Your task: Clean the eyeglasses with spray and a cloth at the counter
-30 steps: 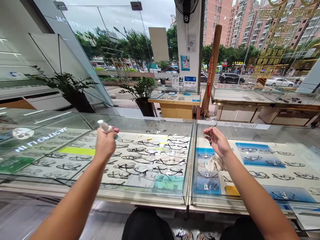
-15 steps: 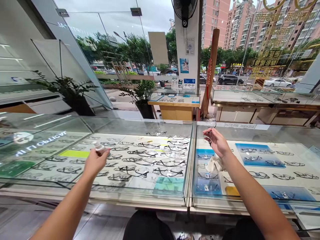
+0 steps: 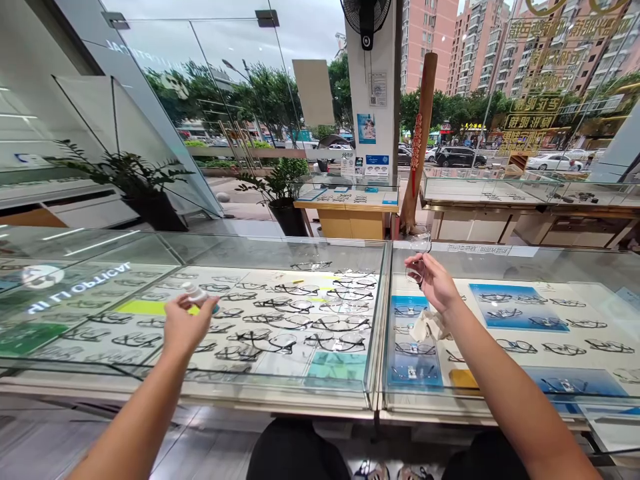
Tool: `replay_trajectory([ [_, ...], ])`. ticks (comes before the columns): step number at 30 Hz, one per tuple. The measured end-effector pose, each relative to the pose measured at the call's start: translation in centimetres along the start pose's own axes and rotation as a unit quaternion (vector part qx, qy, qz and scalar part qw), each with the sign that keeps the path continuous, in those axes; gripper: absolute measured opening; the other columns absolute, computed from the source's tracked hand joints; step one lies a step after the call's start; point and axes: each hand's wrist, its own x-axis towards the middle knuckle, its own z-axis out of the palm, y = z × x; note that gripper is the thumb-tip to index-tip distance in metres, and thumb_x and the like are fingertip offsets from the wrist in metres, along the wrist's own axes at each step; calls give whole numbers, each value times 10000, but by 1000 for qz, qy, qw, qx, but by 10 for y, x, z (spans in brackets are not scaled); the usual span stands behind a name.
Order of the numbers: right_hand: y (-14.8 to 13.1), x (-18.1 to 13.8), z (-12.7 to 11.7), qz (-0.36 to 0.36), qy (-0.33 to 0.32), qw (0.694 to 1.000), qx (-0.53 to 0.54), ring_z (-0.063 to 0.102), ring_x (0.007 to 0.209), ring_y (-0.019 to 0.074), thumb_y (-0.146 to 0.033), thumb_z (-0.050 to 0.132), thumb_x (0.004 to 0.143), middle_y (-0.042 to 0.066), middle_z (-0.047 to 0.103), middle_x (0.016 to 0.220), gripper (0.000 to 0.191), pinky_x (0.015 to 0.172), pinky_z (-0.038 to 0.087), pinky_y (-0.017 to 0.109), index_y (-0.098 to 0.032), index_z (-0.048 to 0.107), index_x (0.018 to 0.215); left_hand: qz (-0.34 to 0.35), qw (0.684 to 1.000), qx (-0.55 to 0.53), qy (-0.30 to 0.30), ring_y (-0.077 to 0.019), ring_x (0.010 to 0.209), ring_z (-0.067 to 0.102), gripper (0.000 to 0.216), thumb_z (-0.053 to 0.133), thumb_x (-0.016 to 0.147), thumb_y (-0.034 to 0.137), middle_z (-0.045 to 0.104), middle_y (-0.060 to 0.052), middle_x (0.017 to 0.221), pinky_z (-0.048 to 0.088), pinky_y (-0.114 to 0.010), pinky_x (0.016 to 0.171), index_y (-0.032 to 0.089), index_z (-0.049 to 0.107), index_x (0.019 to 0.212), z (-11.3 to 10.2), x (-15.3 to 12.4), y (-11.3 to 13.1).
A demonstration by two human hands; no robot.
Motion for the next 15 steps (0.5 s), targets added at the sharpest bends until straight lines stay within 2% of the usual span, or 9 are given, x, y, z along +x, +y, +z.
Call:
replay_trajectory([
  [2, 0, 1, -1, -1, 2, 1000, 2, 656, 965, 185, -507, 820, 804, 22, 767, 978, 270, 814, 486, 304, -266, 699, 811, -86, 995, -43, 16, -374, 1345, 566, 566, 675, 775, 393, 618, -249, 1418, 460, -538, 1105, 145, 493, 1250, -3, -3, 5],
  [3, 0, 1, -1, -1, 4, 1000, 4, 656, 962, 185, -511, 828, 795, 21, 767, 976, 277, 812, 486, 303, -266, 700, 810, -103, 992, -62, 37, -394, 1443, 466, 639, 669, 751, 372, 538, -273, 1503, 371, -565, 1181, 129, 465, 1306, -5, -5, 7],
  [5, 0, 1, -1, -1, 7, 1000, 4, 655, 960, 186, -516, 833, 788, 21, 767, 974, 283, 811, 486, 303, -266, 704, 816, -53, 989, -91, 101, -413, 1521, 335, 765, 655, 688, 362, 428, -289, 1581, 250, -591, 1239, 114, 416, 1371, -10, -9, 13],
  [7, 0, 1, -1, -1, 7, 1000, 1, 656, 963, 185, -515, 823, 800, 21, 767, 975, 276, 813, 487, 304, -267, 705, 825, 56, 978, -126, 157, -427, 1540, 271, 855, 649, 631, 402, 358, -283, 1614, 191, -623, 1241, 126, 376, 1393, -14, -14, 22],
  [9, 0, 1, -1, -3, 6, 1000, -1, 658, 966, 184, -512, 813, 812, 19, 768, 978, 270, 813, 485, 304, -267, 700, 826, 194, 948, -157, 197, -449, 1545, 231, 871, 650, 624, 470, 318, -270, 1626, 161, -662, 1224, 145, 368, 1382, -19, -23, 41],
  [11, -1, 1, -2, -7, 4, 1000, -5, 659, 971, 183, -512, 808, 814, 18, 768, 980, 272, 813, 482, 302, -266, 692, 820, 343, 898, -168, 219, -456, 1541, 237, 793, 654, 688, 505, 295, -252, 1639, 166, -670, 1211, 154, 402, 1353, -26, -38, 72],
  [13, -2, 2, -3, -11, 6, 1000, -13, 659, 976, 184, -514, 807, 813, 19, 769, 980, 277, 813, 478, 302, -265, 685, 817, 471, 841, -144, 222, -439, 1539, 258, 736, 720, 729, 438, 293, -206, 1663, 214, -632, 1202, 182, 436, 1358, -36, -60, 112],
  [15, -3, 3, -6, -14, 10, 1000, -22, 658, 980, 187, -516, 803, 816, 21, 769, 981, 280, 811, 476, 304, -264, 680, 819, 573, 783, -96, 224, -388, 1484, 380, 597, 774, 772, 357, 403, -132, 1626, 281, -538, 1160, 237, 515, 1297, -45, -87, 157],
])
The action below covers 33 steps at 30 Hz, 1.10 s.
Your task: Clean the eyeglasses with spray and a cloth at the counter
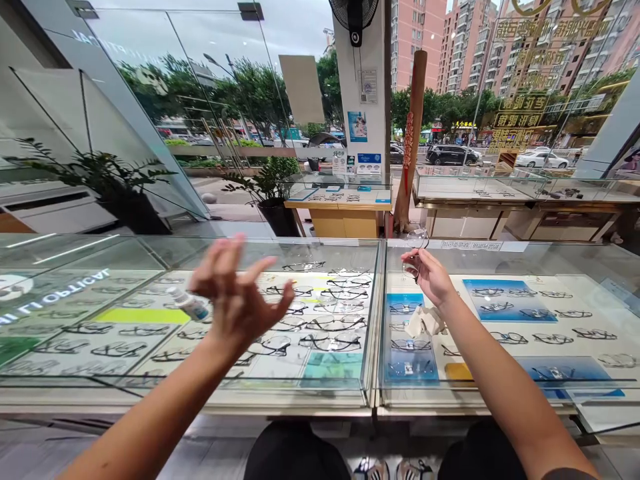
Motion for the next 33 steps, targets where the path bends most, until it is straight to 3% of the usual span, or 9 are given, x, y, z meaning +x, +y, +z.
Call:
replay_trajectory([
  [3, -2, 4, -6, -8, 10, 1000, -13, 657, 978, 187, -514, 785, 834, 23, 768, 987, 275, 808, 475, 305, -263, 673, 824, 159, 981, -59, -90, -273, 1250, 597, 268, 682, 905, 228, 674, -84, 1333, 382, -404, 1015, 236, 600, 1160, 8, 41, 64],
  [6, -4, 8, -13, -17, 23, 999, -17, 654, 963, 180, -519, 789, 825, 17, 765, 976, 285, 794, 473, 295, -262, 666, 825, 262, 928, -127, -231, -213, 886, 658, 122, 533, 985, 116, 729, -62, 947, 425, -361, 858, 185, 634, 998, 23, 57, 127],
  [10, -6, 12, -19, -25, 43, 999, -20, 654, 951, 181, -527, 782, 819, 20, 768, 974, 292, 774, 467, 295, -263, 657, 830, 171, 840, -227, -462, -260, 961, 695, 176, 528, 977, 127, 729, -109, 1041, 463, -362, 800, 169, 649, 1097, 48, 54, 195],
  [13, -7, 12, -20, -27, 45, 998, -20, 653, 946, 180, -530, 800, 798, 19, 771, 974, 297, 768, 466, 293, -266, 668, 831, 17, 771, -312, -554, -322, 1053, 713, 331, 552, 1009, 387, 728, -144, 1160, 502, -389, 821, 181, 622, 1258, 61, 49, 225],
  [15, -7, 12, -19, -30, 44, 998, -18, 651, 943, 181, -539, 812, 781, 19, 771, 968, 310, 767, 467, 294, -266, 670, 825, -60, 742, -331, -580, -369, 1072, 716, 465, 574, 980, 506, 736, -172, 1148, 520, -419, 840, 157, 615, 1284, 67, 45, 232],
  [17, -8, 11, -18, -32, 48, 998, -19, 650, 944, 188, -554, 813, 772, 24, 769, 966, 326, 761, 470, 298, -267, 665, 813, -83, 724, -336, -597, -397, 1099, 711, 529, 651, 920, 474, 744, -185, 1151, 531, -445, 871, 138, 597, 1325, 70, 41, 232],
  [22, -8, 10, -17, -36, 49, 998, -24, 649, 962, 195, -574, 802, 786, 27, 768, 976, 335, 765, 473, 302, -267, 670, 819, -20, 704, -392, -593, -344, 1286, 634, 810, 716, 761, 166, 674, -137, 1361, 524, -411, 983, 227, 440, 1520, 71, 31, 221],
  [28, -5, 8, -17, -33, 45, 998, -17, 651, 931, 173, -557, 812, 791, 20, 774, 961, 326, 763, 452, 290, -258, 684, 813, 13, 725, -374, -578, -288, 1086, 695, 350, 514, 910, 135, 717, -100, 1120, 506, -350, 851, 234, 705, 1186, 72, 27, 226],
  [33, -6, 8, -19, -38, 53, 998, -19, 652, 926, 175, -551, 806, 795, 22, 776, 965, 319, 755, 450, 291, -259, 679, 816, -119, 743, -421, -506, -248, 951, 677, 225, 500, 926, 211, 719, -66, 1010, 463, -337, 804, 224, 717, 983, 76, 26, 218],
])
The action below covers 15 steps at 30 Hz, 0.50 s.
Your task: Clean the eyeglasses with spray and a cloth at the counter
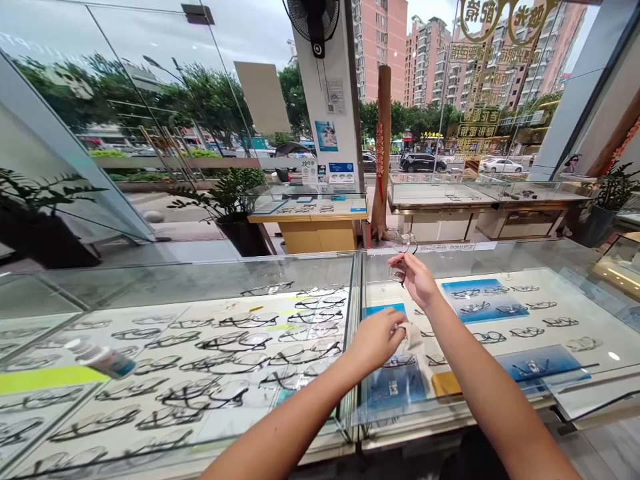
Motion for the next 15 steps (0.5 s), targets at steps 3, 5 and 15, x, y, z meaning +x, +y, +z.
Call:
replay_trajectory([
  [3, -1, 1, -3, -3, 7, 1000, -3, 655, 923, 181, -555, 808, 792, 23, 780, 967, 323, 749, 453, 298, -261, 677, 818, -37, 992, -100, 74, -219, 790, 615, 222, 518, 926, 318, 669, -42, 815, 413, -315, 712, 205, 631, 771, -14, 3, -10],
  [5, -2, 2, -5, -4, 11, 1000, -3, 659, 918, 180, -558, 820, 780, 20, 782, 958, 330, 752, 456, 298, -261, 679, 811, -68, 975, -186, 103, -198, 701, 568, 285, 539, 911, 386, 620, -21, 710, 378, -298, 655, 202, 574, 695, -25, 7, -18],
  [15, -13, -4, -3, -12, -4, 1000, -17, 671, 989, 193, -552, 783, 824, 18, 775, 980, 299, 817, 474, 311, -269, 689, 804, -120, 846, -463, 235, -138, 653, 533, 342, 723, 762, 496, 647, 6, 732, 400, -240, 618, 172, 694, 869, -59, 24, -39],
])
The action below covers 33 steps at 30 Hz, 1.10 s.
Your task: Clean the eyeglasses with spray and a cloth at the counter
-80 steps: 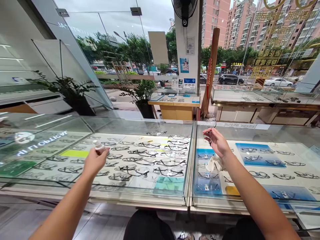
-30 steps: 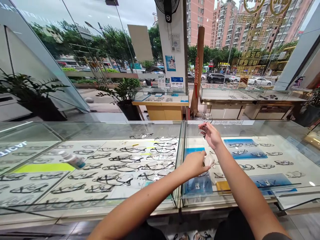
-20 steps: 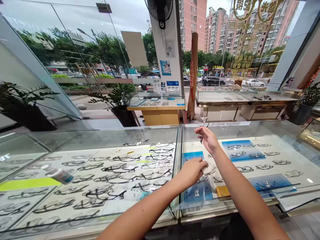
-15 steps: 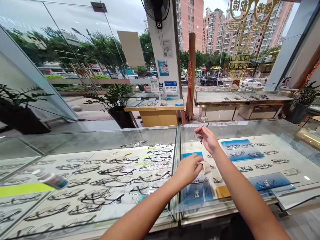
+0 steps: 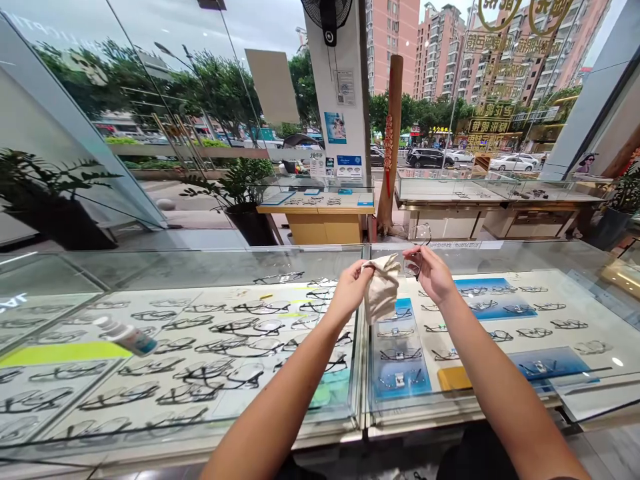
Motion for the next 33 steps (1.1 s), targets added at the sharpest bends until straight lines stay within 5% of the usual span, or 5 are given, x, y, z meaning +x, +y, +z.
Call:
replay_trajectory([
  [4, -1, -4, 6, -1, -13, 1000, -4, 664, 991, 202, -542, 799, 808, 27, 770, 991, 297, 818, 489, 313, -267, 692, 776, -57, 996, -56, 29, -145, 660, 564, 402, 712, 777, 511, 700, -28, 791, 419, -239, 603, 153, 717, 958, 0, 2, 4],
  [17, 10, -13, 23, 37, -53, 998, 14, 623, 1177, 222, -538, 789, 846, 42, 733, 1219, 295, 975, 520, 350, -259, 718, 778, -77, 979, -171, 74, -180, 854, 714, 378, 718, 873, 420, 780, -71, 1029, 535, -237, 687, 176, 684, 1159, -2, 12, -8],
  [25, 25, -16, 31, 68, -34, 997, 19, 609, 817, 157, -528, 789, 840, -4, 708, 915, 265, 780, 484, 292, -268, 736, 829, -55, 983, -177, 7, -197, 854, 715, 479, 745, 857, 480, 768, -78, 1055, 534, -273, 715, 186, 639, 1221, -4, 11, -13],
  [33, 28, -15, 31, 111, -22, 988, 108, 626, 725, 137, -416, 755, 894, -23, 754, 861, 155, 672, 491, 260, -262, 740, 886, -9, 991, -131, -18, -192, 939, 647, 482, 724, 843, 572, 705, -43, 1080, 494, -265, 794, 214, 597, 1139, 5, 7, -25],
])
